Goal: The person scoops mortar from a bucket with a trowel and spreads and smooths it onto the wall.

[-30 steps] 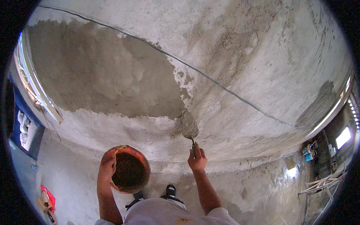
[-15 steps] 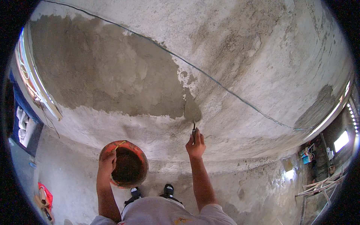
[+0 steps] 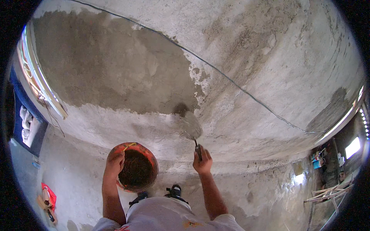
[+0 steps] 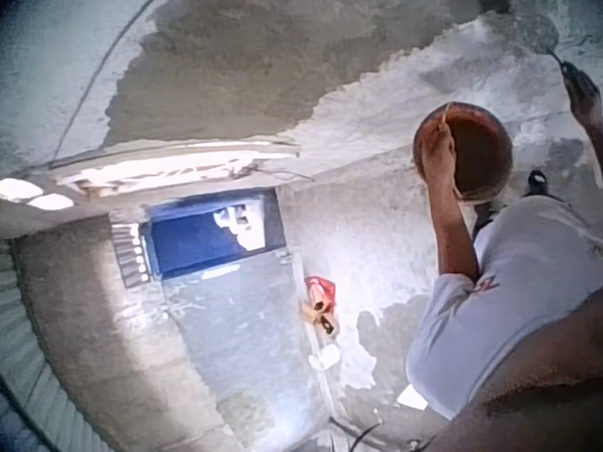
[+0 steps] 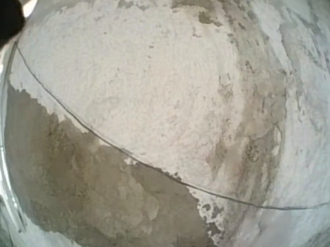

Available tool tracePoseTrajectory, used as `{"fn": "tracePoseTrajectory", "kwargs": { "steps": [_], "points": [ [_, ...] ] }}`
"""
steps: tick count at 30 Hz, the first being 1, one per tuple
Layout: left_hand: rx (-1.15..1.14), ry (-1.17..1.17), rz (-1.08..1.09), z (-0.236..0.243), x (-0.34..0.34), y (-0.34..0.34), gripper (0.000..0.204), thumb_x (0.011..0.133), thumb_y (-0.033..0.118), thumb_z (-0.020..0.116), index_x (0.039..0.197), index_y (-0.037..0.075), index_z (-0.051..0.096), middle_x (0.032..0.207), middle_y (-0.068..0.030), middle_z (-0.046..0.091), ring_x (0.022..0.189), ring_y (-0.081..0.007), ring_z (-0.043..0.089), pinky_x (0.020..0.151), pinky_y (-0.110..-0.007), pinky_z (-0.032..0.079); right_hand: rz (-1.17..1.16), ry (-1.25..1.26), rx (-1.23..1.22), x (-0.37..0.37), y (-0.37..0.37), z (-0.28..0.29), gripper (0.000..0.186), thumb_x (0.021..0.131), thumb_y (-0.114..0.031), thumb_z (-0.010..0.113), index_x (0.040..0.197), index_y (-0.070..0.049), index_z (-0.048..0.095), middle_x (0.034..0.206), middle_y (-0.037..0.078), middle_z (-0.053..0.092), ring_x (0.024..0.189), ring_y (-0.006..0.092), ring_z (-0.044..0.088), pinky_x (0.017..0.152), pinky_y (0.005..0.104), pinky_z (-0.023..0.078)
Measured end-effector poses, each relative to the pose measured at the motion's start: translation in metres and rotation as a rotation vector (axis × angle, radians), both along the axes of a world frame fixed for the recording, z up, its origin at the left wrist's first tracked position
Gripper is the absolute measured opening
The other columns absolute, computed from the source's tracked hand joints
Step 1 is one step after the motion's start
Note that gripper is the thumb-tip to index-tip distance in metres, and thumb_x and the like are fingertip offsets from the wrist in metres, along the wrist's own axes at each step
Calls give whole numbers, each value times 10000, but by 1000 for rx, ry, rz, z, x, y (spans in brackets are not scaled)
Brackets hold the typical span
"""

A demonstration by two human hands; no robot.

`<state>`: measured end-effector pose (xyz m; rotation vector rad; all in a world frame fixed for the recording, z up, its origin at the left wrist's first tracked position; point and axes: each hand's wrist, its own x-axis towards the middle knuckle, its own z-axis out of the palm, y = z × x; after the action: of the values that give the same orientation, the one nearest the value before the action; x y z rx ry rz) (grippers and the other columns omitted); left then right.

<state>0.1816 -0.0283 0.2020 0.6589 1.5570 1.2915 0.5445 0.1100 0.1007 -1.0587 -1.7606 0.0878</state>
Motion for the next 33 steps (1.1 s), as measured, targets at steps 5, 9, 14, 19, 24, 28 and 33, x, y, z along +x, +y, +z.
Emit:
{"fn": "tracePoseTrajectory", "kwargs": {
  "steps": [5,9,14,19,24,28,33],
  "points": [
    [34,48,-41,-3,8,12,475,1030,349,569,615,134,485,546,63,398,468,-60,372,459,-254,272,-43,-137,-14,-1,62,13,387,874,-116,696,1255,-94,630,960,102,694,745,324,691,620,415,565],
    [-29,77,-22,5,11,14,486,1031,365,567,615,128,480,542,59,400,458,-63,371,451,-258,279,9,-426,-85,19,69,-13,407,858,-162,707,1253,-104,626,934,94,685,718,331,688,583,439,560],
    [35,75,-17,-1,4,10,488,1032,362,562,613,127,480,535,56,399,447,-66,373,442,-262,279,-5,-378,-100,33,42,-25,408,848,-136,709,1250,-122,644,936,79,689,719,311,695,584,408,573],
    [-4,50,-5,1,11,16,484,1033,345,558,607,128,487,525,48,412,438,-71,371,438,-263,276,-88,-64,75,27,57,11,407,858,-105,695,1260,-89,641,912,108,682,715,323,688,584,385,567],
    [-29,45,-58,-11,12,21,479,1028,347,572,608,134,486,535,49,424,441,-66,376,437,-257,274,-201,-29,47,23,79,-19,363,888,-116,694,1239,-47,636,963,143,698,764,355,675,615,416,555],
    [-55,95,-69,-2,8,15,478,1020,357,587,609,136,484,544,56,428,442,-60,372,436,-257,272,-224,-11,-108,23,36,-85,355,905,-131,673,1246,-41,636,921,156,696,791,370,672,666,434,556],
    [-48,42,25,-2,6,11,474,1022,364,582,619,136,477,540,58,411,445,-63,370,436,-263,272,-138,73,-190,16,2,-74,351,914,-119,645,1256,-38,633,909,182,689,817,399,661,707,441,548]
  ]
}}
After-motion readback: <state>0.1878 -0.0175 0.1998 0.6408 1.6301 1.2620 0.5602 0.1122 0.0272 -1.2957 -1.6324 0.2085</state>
